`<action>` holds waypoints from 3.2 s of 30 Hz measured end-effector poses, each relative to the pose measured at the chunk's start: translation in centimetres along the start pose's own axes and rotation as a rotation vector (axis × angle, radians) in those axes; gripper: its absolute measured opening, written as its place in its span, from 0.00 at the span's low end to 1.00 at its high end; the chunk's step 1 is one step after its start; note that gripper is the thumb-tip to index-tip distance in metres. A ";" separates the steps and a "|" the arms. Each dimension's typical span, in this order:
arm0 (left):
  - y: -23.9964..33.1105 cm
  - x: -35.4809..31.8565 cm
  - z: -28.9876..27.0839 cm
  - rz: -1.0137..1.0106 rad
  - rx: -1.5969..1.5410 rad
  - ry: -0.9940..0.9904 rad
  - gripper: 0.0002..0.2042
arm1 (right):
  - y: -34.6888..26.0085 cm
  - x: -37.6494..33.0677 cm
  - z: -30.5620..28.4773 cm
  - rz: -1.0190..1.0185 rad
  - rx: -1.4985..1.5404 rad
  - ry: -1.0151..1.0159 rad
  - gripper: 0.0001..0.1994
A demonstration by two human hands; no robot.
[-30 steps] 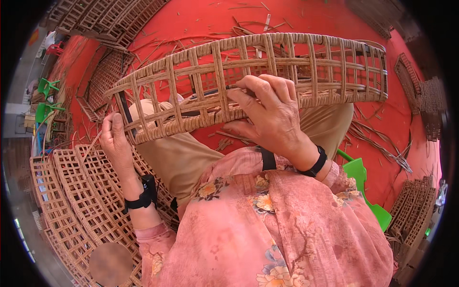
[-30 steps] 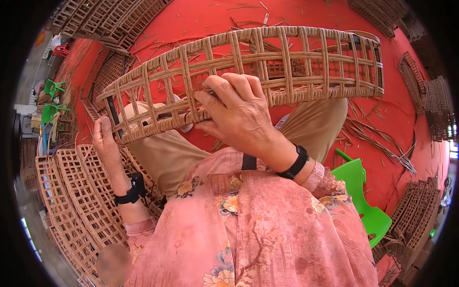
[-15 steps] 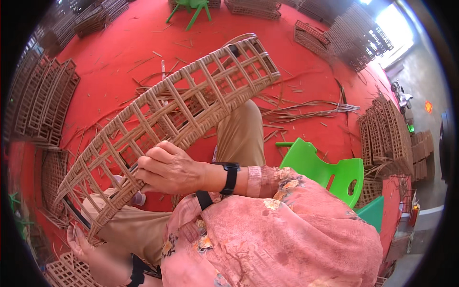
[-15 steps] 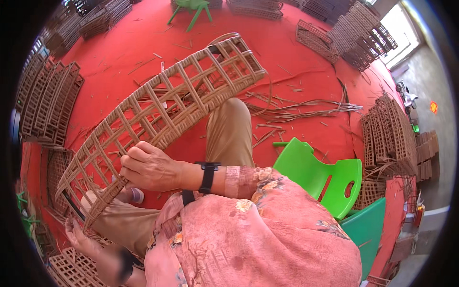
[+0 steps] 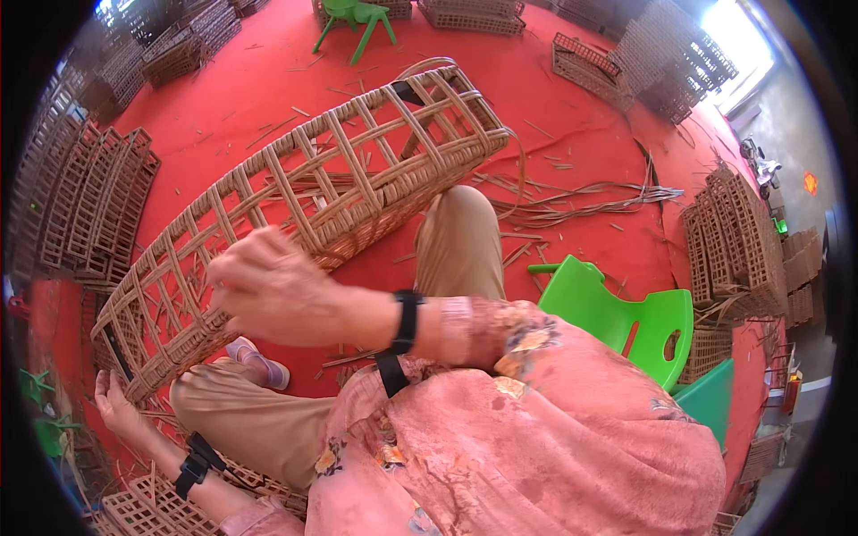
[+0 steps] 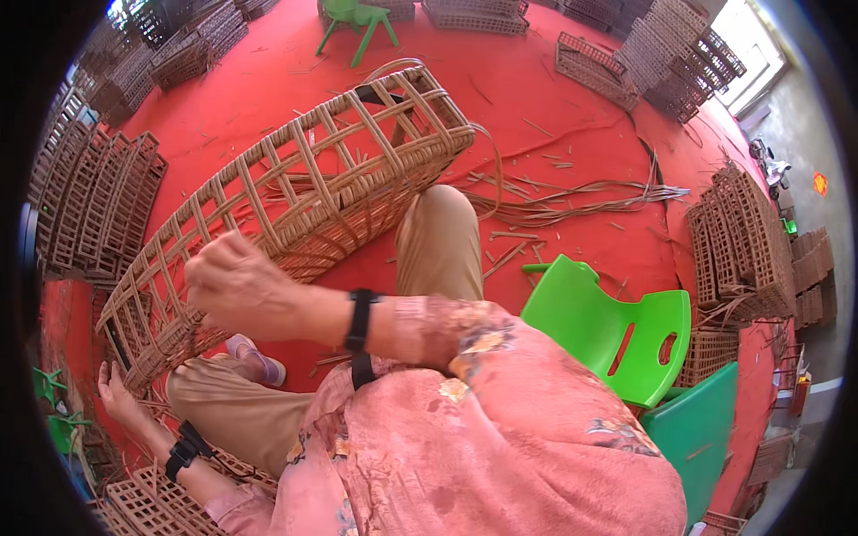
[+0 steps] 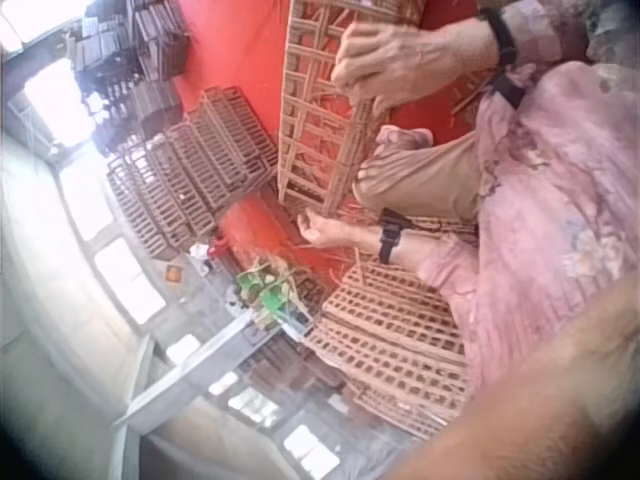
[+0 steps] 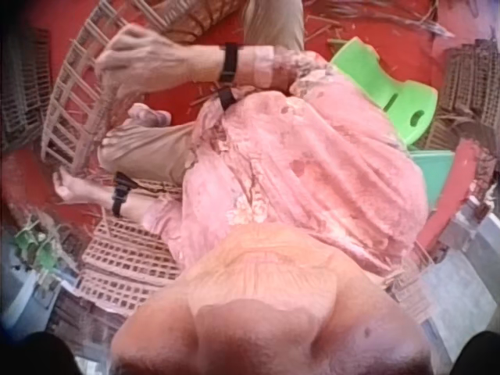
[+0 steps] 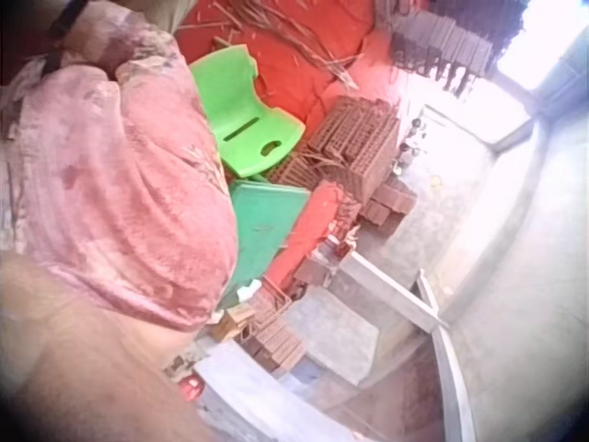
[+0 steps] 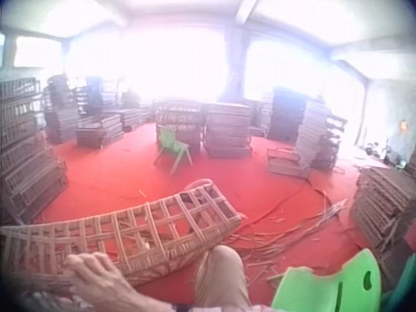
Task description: Weaving thin bamboo or wood strips around a rectangular frame to create furniture components.
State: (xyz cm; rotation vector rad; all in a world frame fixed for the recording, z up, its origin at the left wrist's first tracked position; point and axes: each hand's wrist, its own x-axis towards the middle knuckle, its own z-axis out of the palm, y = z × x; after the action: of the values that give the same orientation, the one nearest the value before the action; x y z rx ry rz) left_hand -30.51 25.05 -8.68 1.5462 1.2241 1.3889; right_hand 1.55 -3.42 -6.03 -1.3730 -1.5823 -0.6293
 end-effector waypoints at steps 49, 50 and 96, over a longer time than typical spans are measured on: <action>16.8 -13.6 13.3 0.829 0.577 -0.088 0.12 | 4.6 -9.0 -23.1 0.254 -0.547 -0.221 0.21; 19.2 -18.9 16.0 0.763 0.320 -0.336 0.09 | 4.9 -9.4 -23.0 0.251 -0.545 -0.220 0.21; 12.2 -19.0 13.7 1.022 0.335 -0.484 0.29 | -3.5 0.2 -6.7 0.106 -0.235 -0.299 0.21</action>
State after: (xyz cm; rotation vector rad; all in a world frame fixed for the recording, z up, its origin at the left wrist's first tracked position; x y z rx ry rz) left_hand -14.30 4.52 -5.30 2.7554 0.3317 1.2401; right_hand 0.30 -9.80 -2.18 -1.7818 -1.6940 -0.5788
